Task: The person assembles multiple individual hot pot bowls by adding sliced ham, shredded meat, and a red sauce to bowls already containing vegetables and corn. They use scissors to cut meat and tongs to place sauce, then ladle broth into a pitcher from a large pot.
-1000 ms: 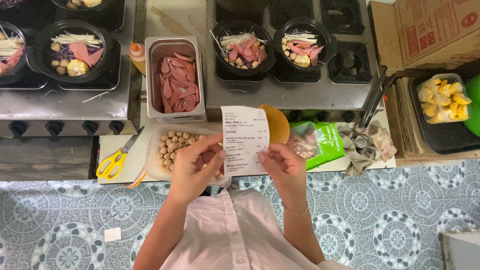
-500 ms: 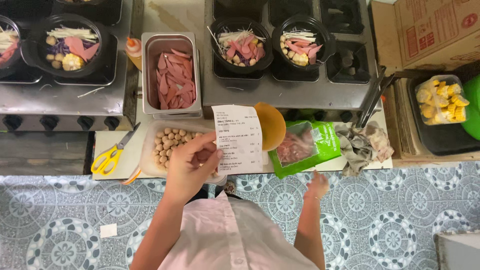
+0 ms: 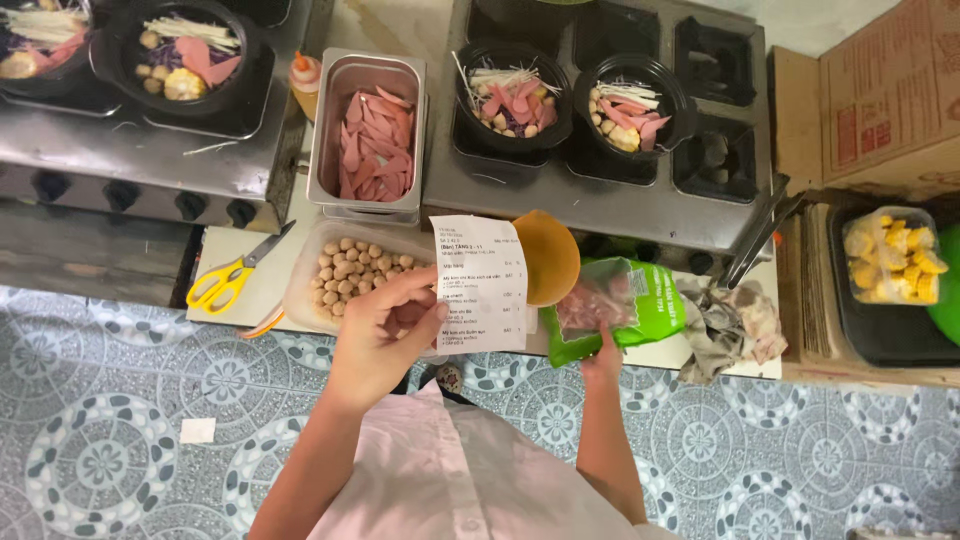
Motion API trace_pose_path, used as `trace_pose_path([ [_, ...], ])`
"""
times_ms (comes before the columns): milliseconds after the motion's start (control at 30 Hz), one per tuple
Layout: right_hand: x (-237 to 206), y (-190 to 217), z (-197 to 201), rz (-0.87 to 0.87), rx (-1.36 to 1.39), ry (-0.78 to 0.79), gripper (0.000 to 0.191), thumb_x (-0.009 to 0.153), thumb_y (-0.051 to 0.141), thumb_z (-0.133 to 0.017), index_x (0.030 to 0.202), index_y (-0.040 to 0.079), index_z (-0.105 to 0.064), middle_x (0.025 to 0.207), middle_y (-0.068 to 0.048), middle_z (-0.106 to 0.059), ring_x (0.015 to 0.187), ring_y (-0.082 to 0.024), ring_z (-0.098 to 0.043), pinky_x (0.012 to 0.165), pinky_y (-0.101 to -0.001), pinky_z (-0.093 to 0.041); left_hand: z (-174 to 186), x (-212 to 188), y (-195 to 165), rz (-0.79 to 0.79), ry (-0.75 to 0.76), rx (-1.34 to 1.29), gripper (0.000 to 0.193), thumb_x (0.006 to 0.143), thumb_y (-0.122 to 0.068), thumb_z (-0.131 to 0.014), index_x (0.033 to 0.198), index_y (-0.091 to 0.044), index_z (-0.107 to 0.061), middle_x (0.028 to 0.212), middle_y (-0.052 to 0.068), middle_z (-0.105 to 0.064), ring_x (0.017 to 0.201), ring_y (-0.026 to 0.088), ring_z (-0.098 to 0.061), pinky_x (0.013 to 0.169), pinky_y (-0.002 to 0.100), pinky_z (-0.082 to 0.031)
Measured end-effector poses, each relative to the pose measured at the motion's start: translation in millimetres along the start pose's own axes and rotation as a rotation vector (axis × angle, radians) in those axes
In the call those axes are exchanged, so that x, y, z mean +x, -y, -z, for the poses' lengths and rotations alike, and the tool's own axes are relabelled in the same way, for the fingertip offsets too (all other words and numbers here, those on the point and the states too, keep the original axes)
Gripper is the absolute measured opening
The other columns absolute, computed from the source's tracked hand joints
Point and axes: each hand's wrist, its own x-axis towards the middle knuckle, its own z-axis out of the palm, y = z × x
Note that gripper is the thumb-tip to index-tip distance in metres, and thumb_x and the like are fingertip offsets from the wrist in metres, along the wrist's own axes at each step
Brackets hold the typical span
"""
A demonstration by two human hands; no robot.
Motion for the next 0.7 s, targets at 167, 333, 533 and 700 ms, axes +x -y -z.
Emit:
trace_pose_path([
  [167,-5.8,-6.2,12.1,-0.048,0.144,0.254,0.036,0.1,0.02,-0.06,0.133,0.008,-0.062,0.13,-0.011,-0.064,0.121,-0.032,-0.061,0.104,-0.052,-0.049,2.7,-3.6,1.9,0.0,-0.011,-0.015,0.041,0.094,0.01,-0.066,0.133,0.0,-0.063,0.092,0.001,-0.067,0.079,0.006,-0.066,0.065,0.024,-0.059],
  [333,-2.1,-7.5,14.2,-0.091,0.273,0.176,0.051,0.096,0.038,-0.052,0.137,0.009,-0.059,0.138,-0.014,-0.063,0.127,-0.035,-0.059,0.105,-0.0569,-0.046,4.7,-6.5,6.4,-0.025,0.011,-0.02,0.04,0.095,0.01,-0.066,0.133,-0.001,-0.062,0.091,0.001,-0.068,0.078,0.006,-0.065,0.065,0.023,-0.057],
  [533,9.6,4.3,11.4,-0.199,0.073,0.035,0.045,0.1,0.039,-0.057,0.139,0.017,-0.058,0.143,-0.005,-0.061,0.132,-0.029,-0.056,0.112,-0.0503,-0.044,11.9,-12.0,9.9,-0.028,-0.039,0.062,0.038,0.095,0.01,-0.066,0.131,0.0,-0.064,0.094,0.002,-0.067,0.083,0.007,-0.066,0.067,0.024,-0.057],
  [700,10.0,5.4,17.7,-0.176,0.106,-0.026,0.044,0.094,0.022,-0.054,0.135,0.008,-0.059,0.137,-0.013,-0.064,0.128,-0.035,-0.06,0.109,-0.0572,-0.046,22.1,-14.4,15.9,-0.002,-0.093,-0.06,0.038,0.095,0.01,-0.063,0.132,-0.001,-0.062,0.098,0.003,-0.07,0.087,0.008,-0.068,0.069,0.025,-0.058],
])
